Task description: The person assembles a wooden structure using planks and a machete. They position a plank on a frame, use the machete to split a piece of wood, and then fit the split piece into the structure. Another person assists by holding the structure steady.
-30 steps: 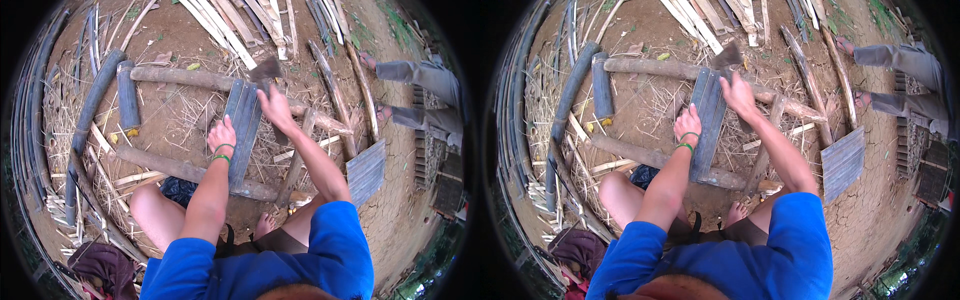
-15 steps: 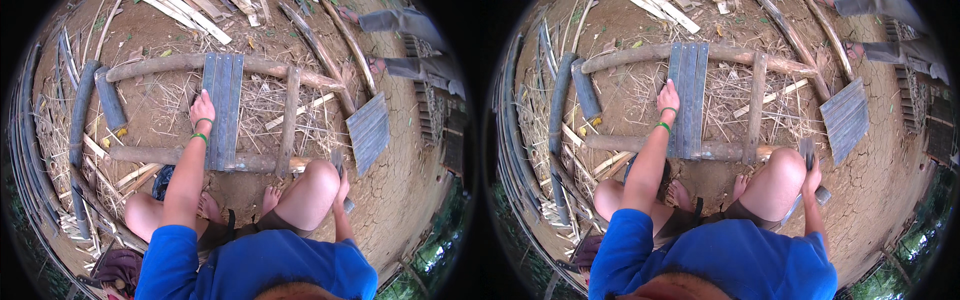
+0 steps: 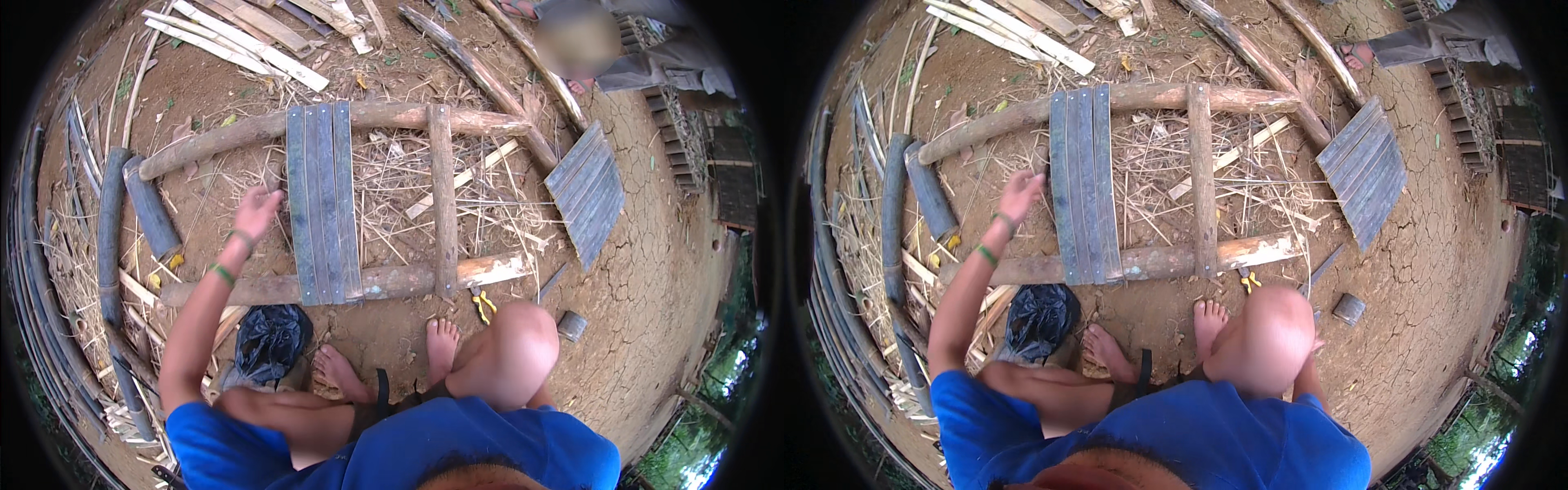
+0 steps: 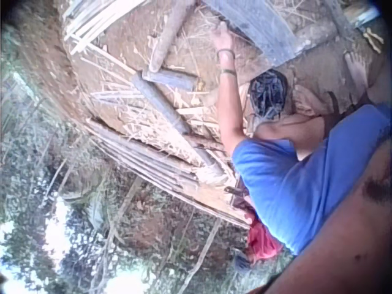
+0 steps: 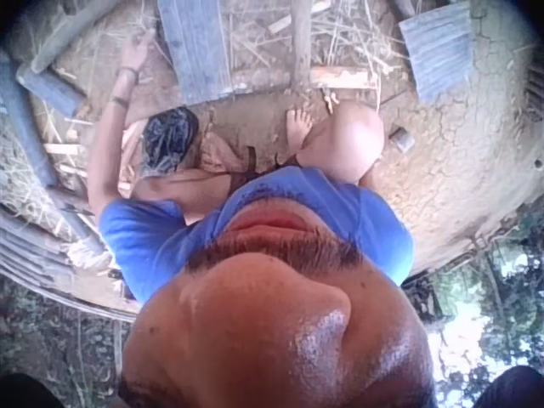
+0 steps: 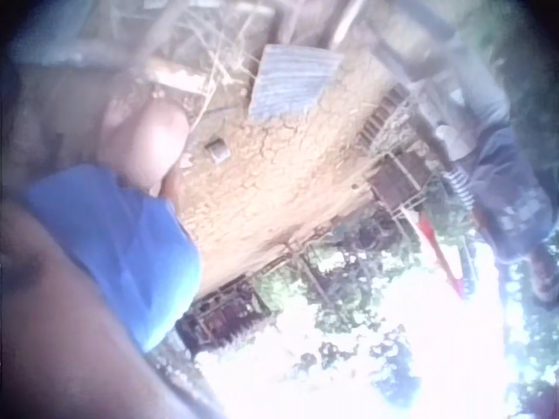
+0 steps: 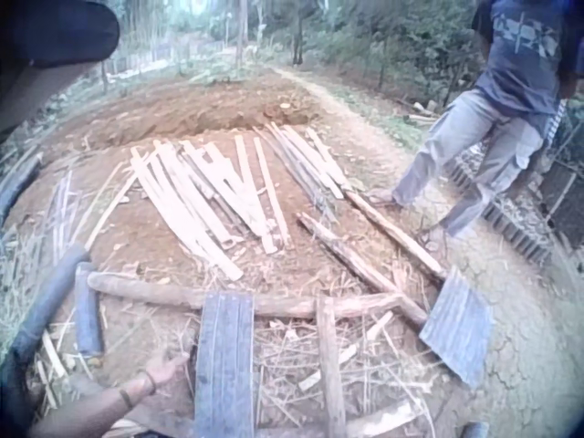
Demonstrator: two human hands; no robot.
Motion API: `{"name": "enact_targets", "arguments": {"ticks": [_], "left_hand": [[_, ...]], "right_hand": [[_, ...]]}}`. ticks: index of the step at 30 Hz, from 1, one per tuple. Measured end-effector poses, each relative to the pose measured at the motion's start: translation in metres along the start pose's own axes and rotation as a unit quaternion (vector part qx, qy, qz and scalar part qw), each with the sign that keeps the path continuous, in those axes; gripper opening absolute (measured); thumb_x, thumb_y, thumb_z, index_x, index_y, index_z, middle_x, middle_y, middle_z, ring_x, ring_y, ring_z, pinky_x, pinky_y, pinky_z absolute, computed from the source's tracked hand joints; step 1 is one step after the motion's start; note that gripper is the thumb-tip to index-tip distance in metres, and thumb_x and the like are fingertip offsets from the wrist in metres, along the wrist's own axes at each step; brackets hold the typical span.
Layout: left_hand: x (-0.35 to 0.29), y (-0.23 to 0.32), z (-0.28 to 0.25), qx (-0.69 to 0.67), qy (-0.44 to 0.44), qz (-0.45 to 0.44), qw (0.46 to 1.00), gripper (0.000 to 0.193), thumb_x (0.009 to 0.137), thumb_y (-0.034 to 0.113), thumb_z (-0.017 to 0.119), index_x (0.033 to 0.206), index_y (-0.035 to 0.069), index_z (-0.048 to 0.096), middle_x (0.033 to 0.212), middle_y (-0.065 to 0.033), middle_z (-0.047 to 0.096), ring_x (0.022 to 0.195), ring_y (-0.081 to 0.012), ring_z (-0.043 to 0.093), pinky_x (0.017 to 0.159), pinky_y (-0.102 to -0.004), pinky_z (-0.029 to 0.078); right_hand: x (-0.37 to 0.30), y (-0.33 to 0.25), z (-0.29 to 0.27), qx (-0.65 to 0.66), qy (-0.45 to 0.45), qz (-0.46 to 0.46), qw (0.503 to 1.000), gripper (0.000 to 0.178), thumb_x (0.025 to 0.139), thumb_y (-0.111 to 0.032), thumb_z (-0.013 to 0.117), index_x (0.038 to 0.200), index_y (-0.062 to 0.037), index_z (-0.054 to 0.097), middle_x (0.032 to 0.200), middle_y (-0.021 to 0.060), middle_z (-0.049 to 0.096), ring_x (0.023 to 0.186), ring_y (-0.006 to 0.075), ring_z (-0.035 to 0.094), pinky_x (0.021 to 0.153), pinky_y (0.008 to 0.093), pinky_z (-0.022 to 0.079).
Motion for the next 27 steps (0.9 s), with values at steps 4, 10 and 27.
{"name": "enact_targets", "arguments": {"ticks": [4,10,27], "left_hand": [[-0.076,-0.064,-0.143,0.251,0.371,0.098,0.889,0.058,0.079,0.040,0.076,0.119,0.001,0.059,0.108,-0.0173,0.064,0.098,-0.0290,0.062,0.088,-0.0390,0.048],[-0.175,-0.201,-0.182,0.227,0.549,-0.261,0.761,0.097,0.071,0.068,0.071,0.129,-0.006,0.047,0.121,-0.0247,0.051,0.115,-0.0380,0.046,0.100,-0.0490,0.038],[-0.152,-0.099,-0.077,-0.531,0.378,-0.053,0.757,0.059,0.068,0.020,0.077,0.115,-0.008,0.058,0.113,-0.0157,0.062,0.098,-0.0282,0.063,0.086,-0.0415,0.053]], "right_hand": [[0.096,-0.226,-0.172,0.374,0.004,-0.219,0.901,0.042,0.090,-0.016,0.063,0.126,0.0031,0.052,0.116,0.0219,0.058,0.109,0.0368,0.056,0.094,0.0444,0.046],[0.098,-0.428,-0.229,0.412,-0.446,-0.319,0.728,0.087,0.085,-0.050,0.068,0.142,0.0050,0.033,0.127,0.0269,0.053,0.120,0.0336,0.055,0.097,0.0440,0.049],[0.075,-0.442,-0.225,0.657,-0.393,-0.077,0.639,0.030,0.074,-0.007,0.069,0.100,0.0000,0.055,0.073,0.0081,0.061,0.055,0.0164,0.057,0.049,0.0329,0.048]]}}
Point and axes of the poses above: each hand's wrist, its own x-axis towards the middle knuckle, its own z-axis out of the palm, y = z × x, the point moved 4 cm from there along x, towards the middle knuckle
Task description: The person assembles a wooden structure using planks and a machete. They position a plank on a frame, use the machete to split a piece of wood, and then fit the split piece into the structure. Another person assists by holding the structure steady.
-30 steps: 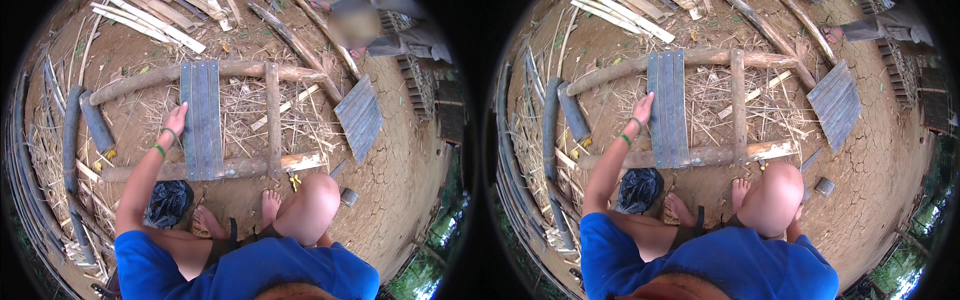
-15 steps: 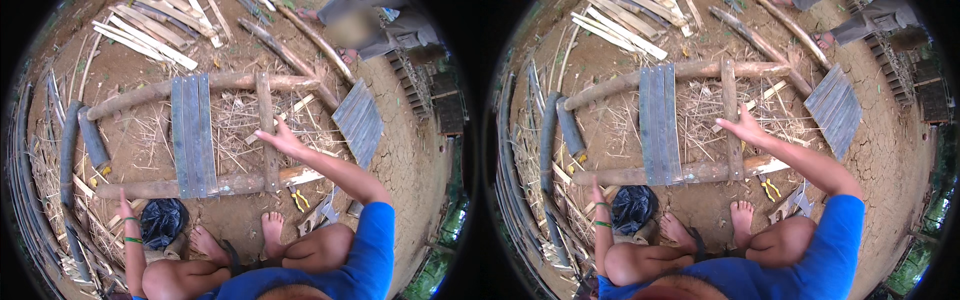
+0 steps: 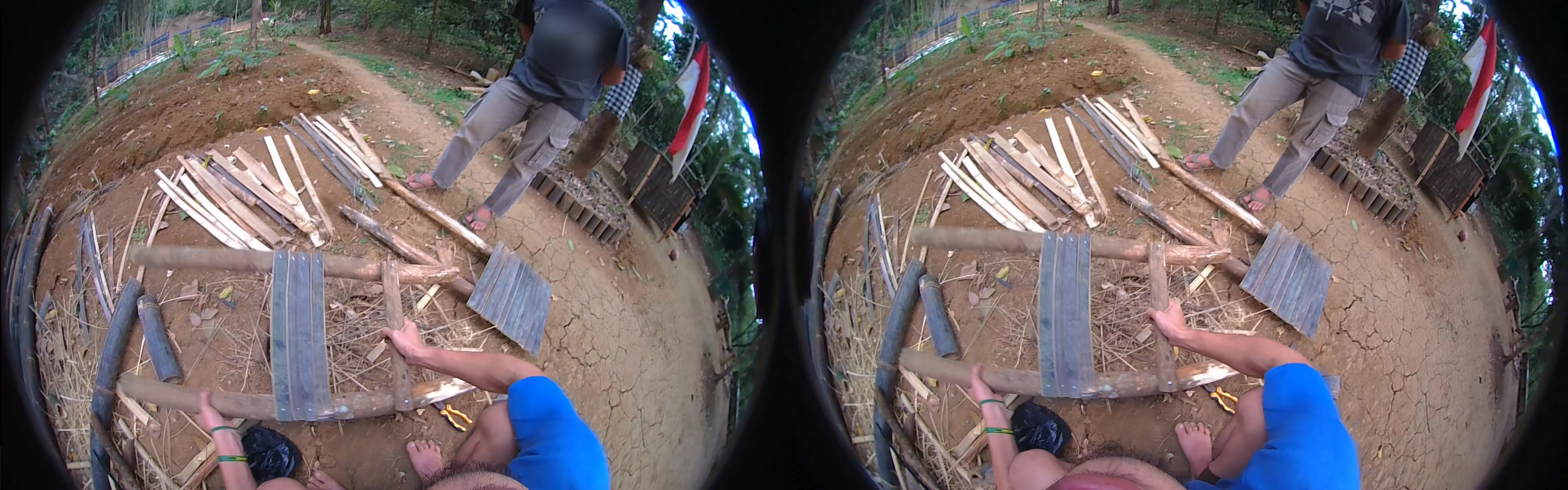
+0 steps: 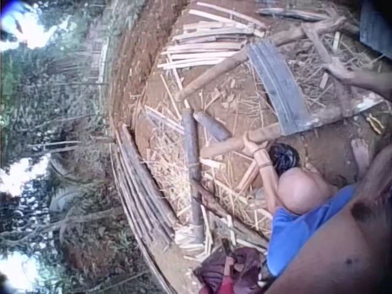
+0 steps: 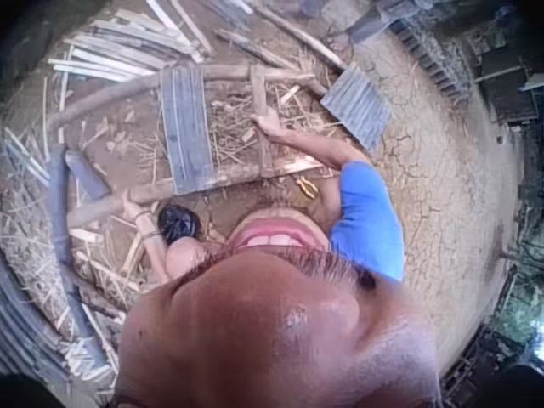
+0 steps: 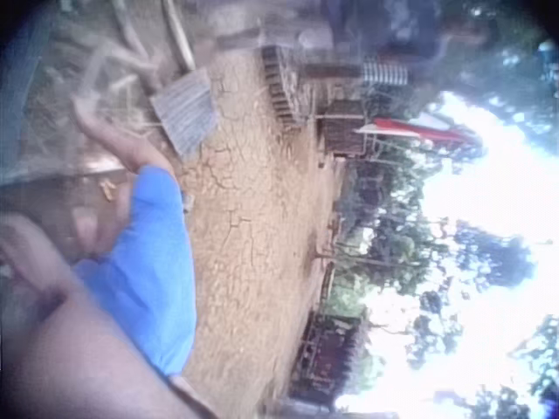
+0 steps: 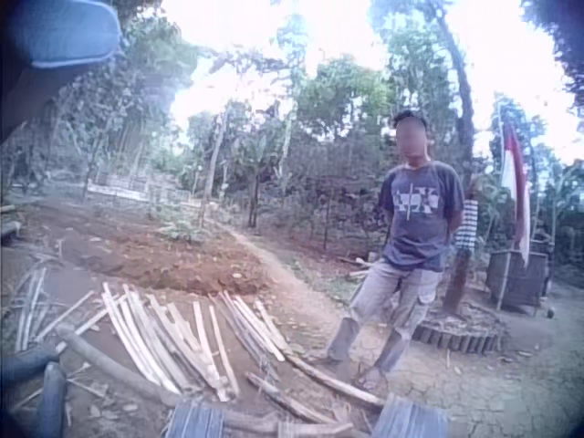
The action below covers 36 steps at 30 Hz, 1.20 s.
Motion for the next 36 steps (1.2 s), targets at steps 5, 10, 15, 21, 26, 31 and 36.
{"name": "enact_targets", "arguments": {"ticks": [5,10,15,21,26,31,36], "left_hand": [[-0.012,0.169,0.065,-0.098,-0.106,0.176,0.974,0.061,0.073,0.020,0.077,0.126,-0.002,0.055,0.118,-0.0141,0.060,0.104,-0.0259,0.062,0.090,-0.0395,0.053],[-0.040,0.324,0.147,-0.062,-0.180,0.312,0.931,0.063,0.067,0.011,0.081,0.120,-0.005,0.051,0.108,-0.0148,0.060,0.093,-0.0275,0.064,0.081,-0.0377,0.057],[-0.088,0.423,0.173,-0.018,-0.249,0.418,0.873,0.044,0.070,0.002,0.079,0.106,-0.010,0.056,0.095,-0.0158,0.065,0.084,-0.0285,0.067,0.080,-0.0395,0.058],[-0.089,0.415,0.179,-0.003,-0.276,0.399,0.874,0.043,0.071,0.000,0.077,0.106,-0.012,0.054,0.101,-0.0196,0.064,0.086,-0.0296,0.068,0.081,-0.0405,0.059],[-0.085,0.415,0.182,0.070,-0.200,0.391,0.896,0.044,0.070,0.005,0.080,0.103,-0.011,0.057,0.105,-0.0189,0.063,0.087,-0.0300,0.067,0.083,-0.0421,0.059],[-0.051,0.420,0.213,0.078,-0.253,0.380,0.887,0.042,0.075,0.009,0.077,0.108,-0.008,0.058,0.104,-0.0162,0.064,0.090,-0.0290,0.066,0.085,-0.0425,0.058],[-0.004,0.417,0.243,0.118,-0.306,0.268,0.906,0.039,0.084,0.020,0.070,0.111,-0.007,0.059,0.106,-0.0185,0.066,0.094,-0.0285,0.066,0.089,-0.0415,0.055]], "right_hand": [[-0.011,-0.077,0.050,0.163,-0.042,-0.012,0.986,0.014,0.081,-0.011,0.063,0.088,-0.0042,0.054,0.067,0.0079,0.056,0.053,0.0191,0.058,0.045,0.0356,0.048],[-0.018,-0.103,0.107,0.345,-0.080,0.035,0.935,0.024,0.084,-0.016,0.061,0.096,-0.0006,0.049,0.070,0.0095,0.054,0.054,0.0202,0.057,0.046,0.0335,0.049],[-0.033,-0.119,0.170,0.360,-0.136,0.029,0.923,0.026,0.086,-0.019,0.060,0.099,-0.0008,0.047,0.070,0.0106,0.054,0.056,0.0212,0.057,0.050,0.0370,0.051],[-0.021,-0.101,0.168,0.362,-0.124,0.039,0.923,0.036,0.087,-0.021,0.063,0.110,-0.0005,0.045,0.076,0.0128,0.056,0.060,0.0199,0.059,0.052,0.0345,0.054],[0.001,-0.093,0.172,0.296,-0.101,0.004,0.950,0.029,0.085,-0.022,0.065,0.097,0.0026,0.056,0.075,0.0133,0.063,0.057,0.0204,0.063,0.050,0.0353,0.054],[0.029,-0.078,0.175,0.284,-0.117,-0.013,0.952,0.033,0.084,-0.024,0.066,0.100,0.0032,0.056,0.075,0.0120,0.062,0.062,0.0224,0.063,0.056,0.0379,0.053],[0.040,-0.077,0.189,0.305,-0.116,-0.026,0.945,0.027,0.082,-0.023,0.065,0.095,-0.0015,0.056,0.072,0.0084,0.058,0.059,0.0208,0.057,0.057,0.0373,0.050]]}}
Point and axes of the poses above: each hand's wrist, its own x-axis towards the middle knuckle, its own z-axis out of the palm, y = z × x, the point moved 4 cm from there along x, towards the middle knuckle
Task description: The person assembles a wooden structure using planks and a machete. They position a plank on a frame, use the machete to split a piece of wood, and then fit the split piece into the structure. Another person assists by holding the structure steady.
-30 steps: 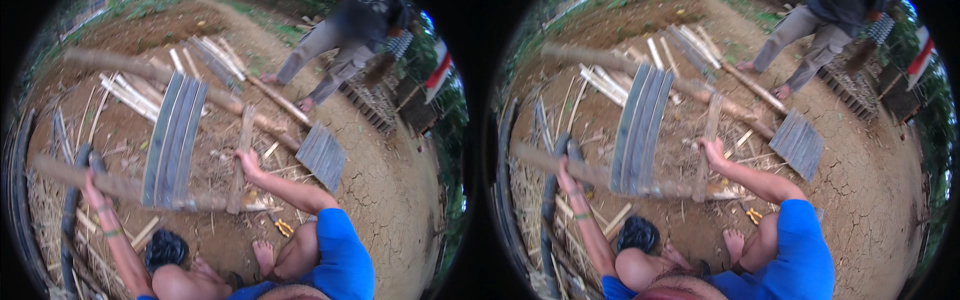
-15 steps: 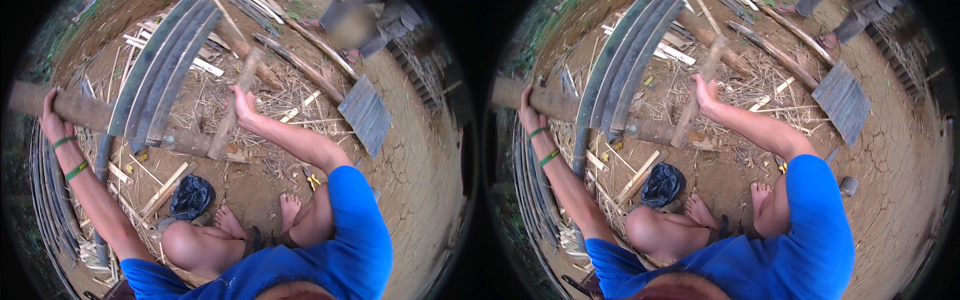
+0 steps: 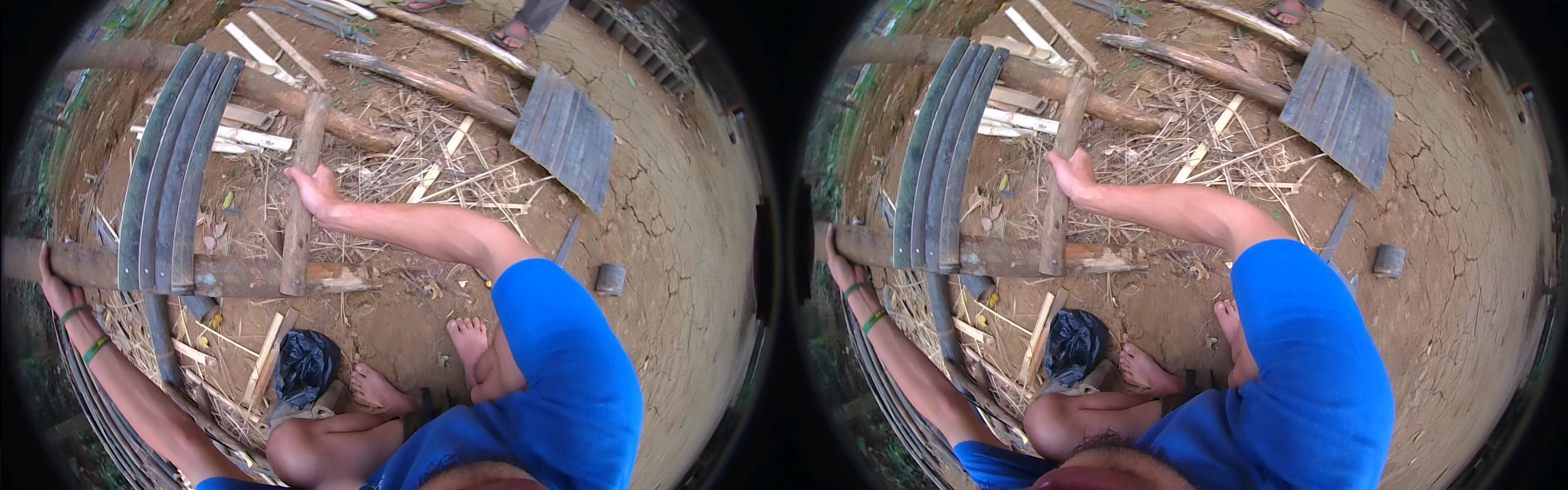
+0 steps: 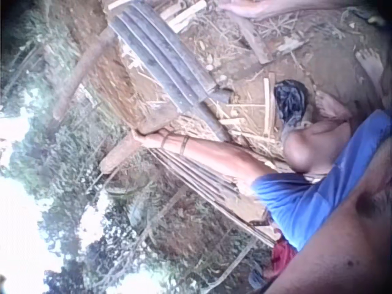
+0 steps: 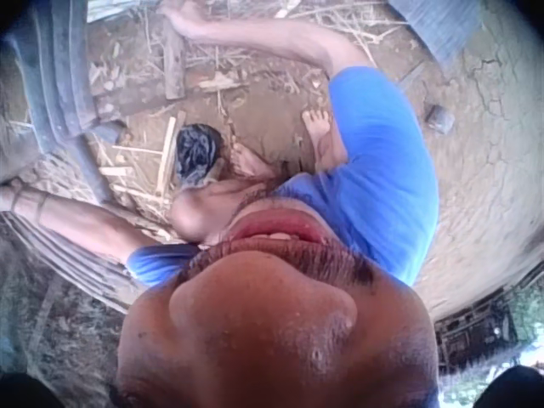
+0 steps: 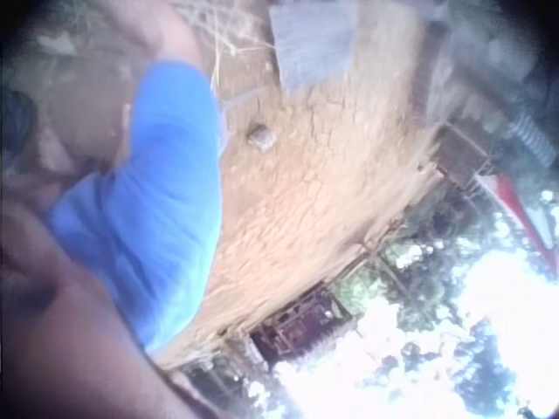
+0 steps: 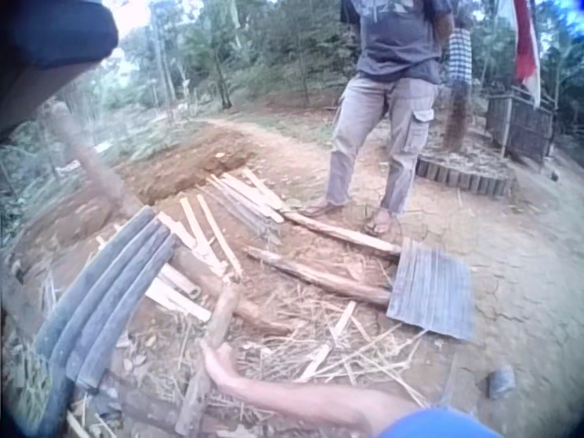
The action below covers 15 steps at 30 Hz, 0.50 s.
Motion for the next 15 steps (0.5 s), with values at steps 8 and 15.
{"name": "enact_targets", "arguments": {"ticks": [8,15], "left_hand": [[0.001,-0.080,-0.031,-0.012,0.023,-0.091,0.996,0.049,0.082,0.026,0.070,0.116,-0.006,0.056,0.106,-0.0179,0.066,0.094,-0.0283,0.064,0.090,-0.0415,0.052],[-0.048,-0.241,-0.071,-0.050,0.076,-0.153,0.984,0.049,0.080,0.032,0.072,0.109,-0.006,0.059,0.100,-0.0165,0.066,0.091,-0.0293,0.064,0.086,-0.0414,0.054]], "right_hand": [[-0.049,-0.017,-0.020,0.122,0.017,0.158,0.980,0.033,0.082,-0.018,0.062,0.103,-0.0052,0.040,0.070,0.0079,0.050,0.056,0.0176,0.052,0.051,0.0340,0.051],[-0.046,0.023,-0.060,0.019,0.043,0.154,0.987,0.032,0.084,-0.017,0.058,0.107,-0.0058,0.039,0.073,0.0093,0.050,0.059,0.0196,0.054,0.052,0.0358,0.052]]}}
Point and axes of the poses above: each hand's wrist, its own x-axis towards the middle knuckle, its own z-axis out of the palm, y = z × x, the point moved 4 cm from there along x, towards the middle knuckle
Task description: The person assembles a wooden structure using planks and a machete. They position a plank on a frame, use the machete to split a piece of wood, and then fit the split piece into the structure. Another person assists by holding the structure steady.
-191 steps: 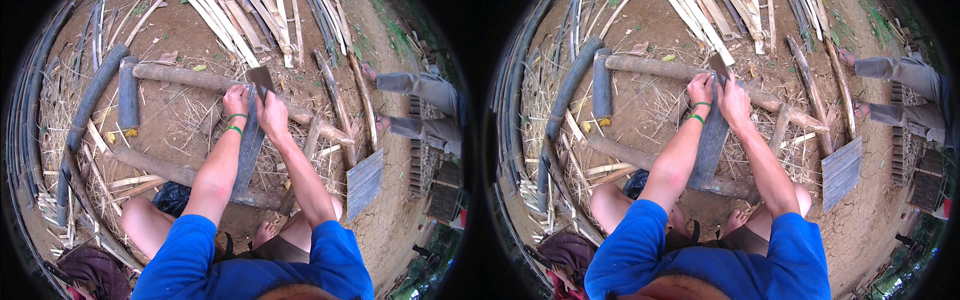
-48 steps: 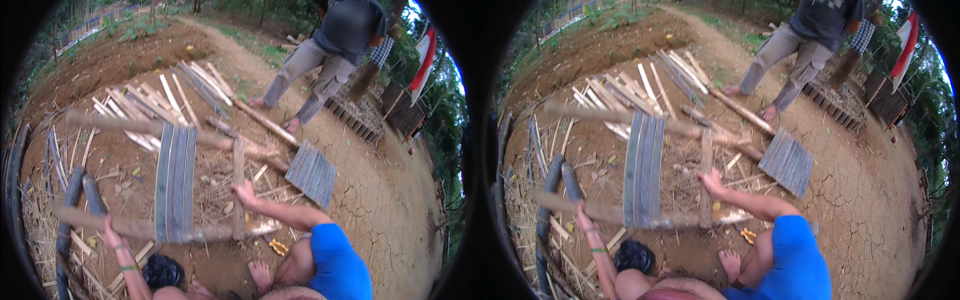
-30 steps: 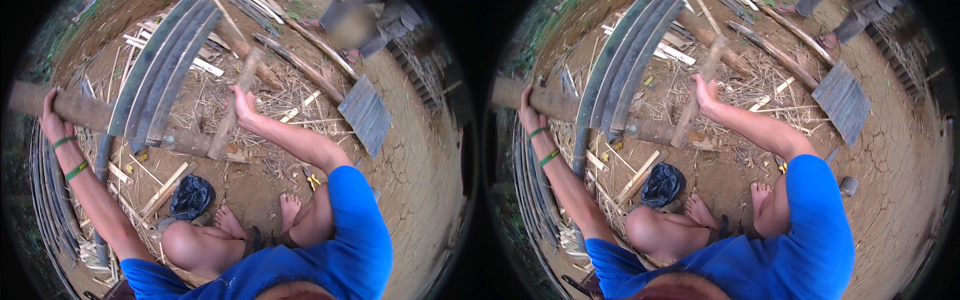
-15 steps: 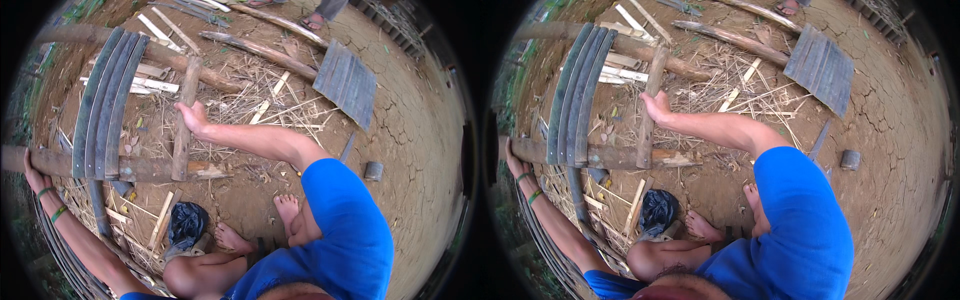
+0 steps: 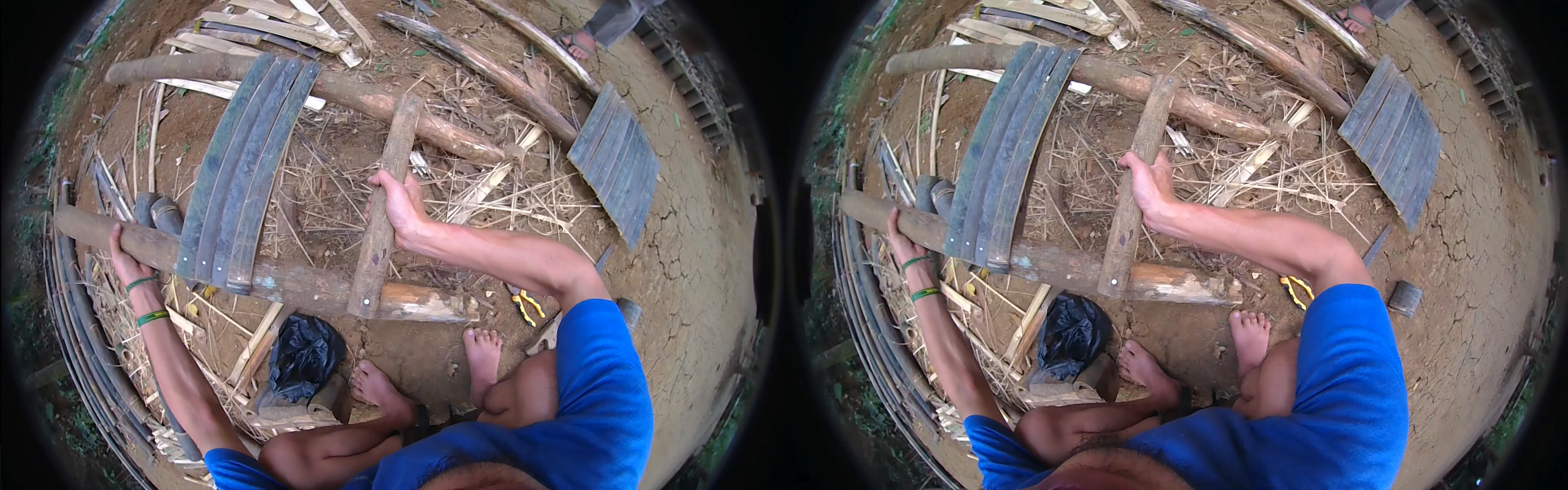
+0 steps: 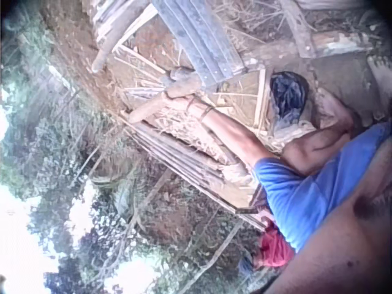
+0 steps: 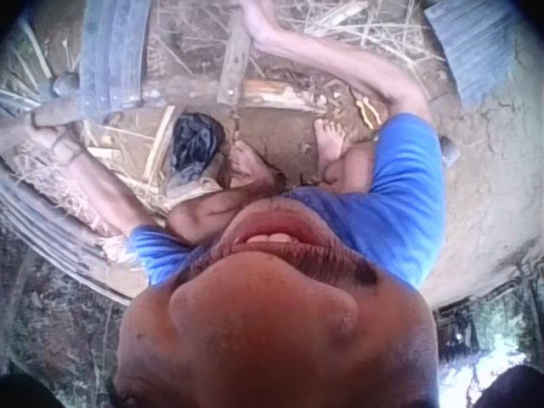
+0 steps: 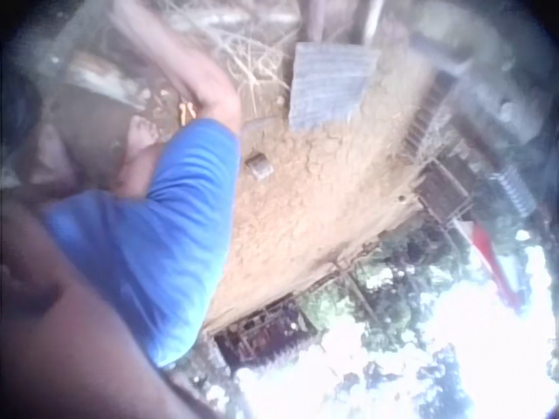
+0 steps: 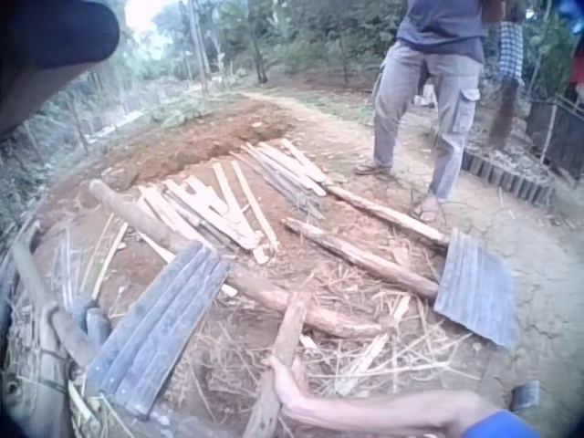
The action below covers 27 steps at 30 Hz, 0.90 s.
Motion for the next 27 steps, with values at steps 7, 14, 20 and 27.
{"name": "enact_targets", "arguments": {"ticks": [7,14,20,27], "left_hand": [[0.056,-0.104,0.021,-0.072,-0.065,-0.086,0.992,0.041,0.081,0.030,0.071,0.107,-0.001,0.059,0.096,-0.0144,0.065,0.084,-0.0274,0.064,0.081,-0.0419,0.055],[0.136,-0.143,0.026,-0.006,-0.039,-0.080,0.996,0.040,0.083,0.027,0.073,0.113,0.005,0.057,0.100,-0.0133,0.064,0.091,-0.0313,0.064,0.087,-0.0461,0.052],[0.169,-0.155,0.010,0.044,-0.081,-0.153,0.984,0.051,0.090,0.038,0.060,0.124,0.000,0.056,0.119,-0.0143,0.062,0.108,-0.0308,0.060,0.098,-0.0455,0.047],[0.131,-0.174,0.042,0.581,0.007,0.145,0.801,0.091,0.077,0.054,0.071,0.136,-0.009,0.045,0.137,-0.0253,0.050,0.128,-0.0356,0.048,0.108,-0.0428,0.036]], "right_hand": [[0.024,0.009,-0.019,-0.012,0.055,-0.013,0.998,0.036,0.084,-0.020,0.056,0.109,-0.0024,0.039,0.074,0.0114,0.051,0.059,0.0219,0.055,0.053,0.0378,0.053],[0.042,0.022,0.018,0.020,0.127,-0.025,0.991,0.039,0.086,-0.023,0.056,0.112,-0.0012,0.037,0.082,0.0152,0.051,0.059,0.0230,0.056,0.052,0.0398,0.053],[0.036,0.040,0.032,-0.167,0.045,0.030,0.984,0.051,0.094,-0.029,0.056,0.125,0.0053,0.035,0.110,0.0232,0.057,0.084,0.0271,0.066,0.083,0.0416,0.055],[-0.005,-0.090,-0.065,-0.632,-0.114,-0.155,0.751,0.045,0.094,-0.047,0.056,0.111,-0.0064,0.065,0.104,0.0139,0.067,0.094,0.0250,0.066,0.082,0.0399,0.054]]}}
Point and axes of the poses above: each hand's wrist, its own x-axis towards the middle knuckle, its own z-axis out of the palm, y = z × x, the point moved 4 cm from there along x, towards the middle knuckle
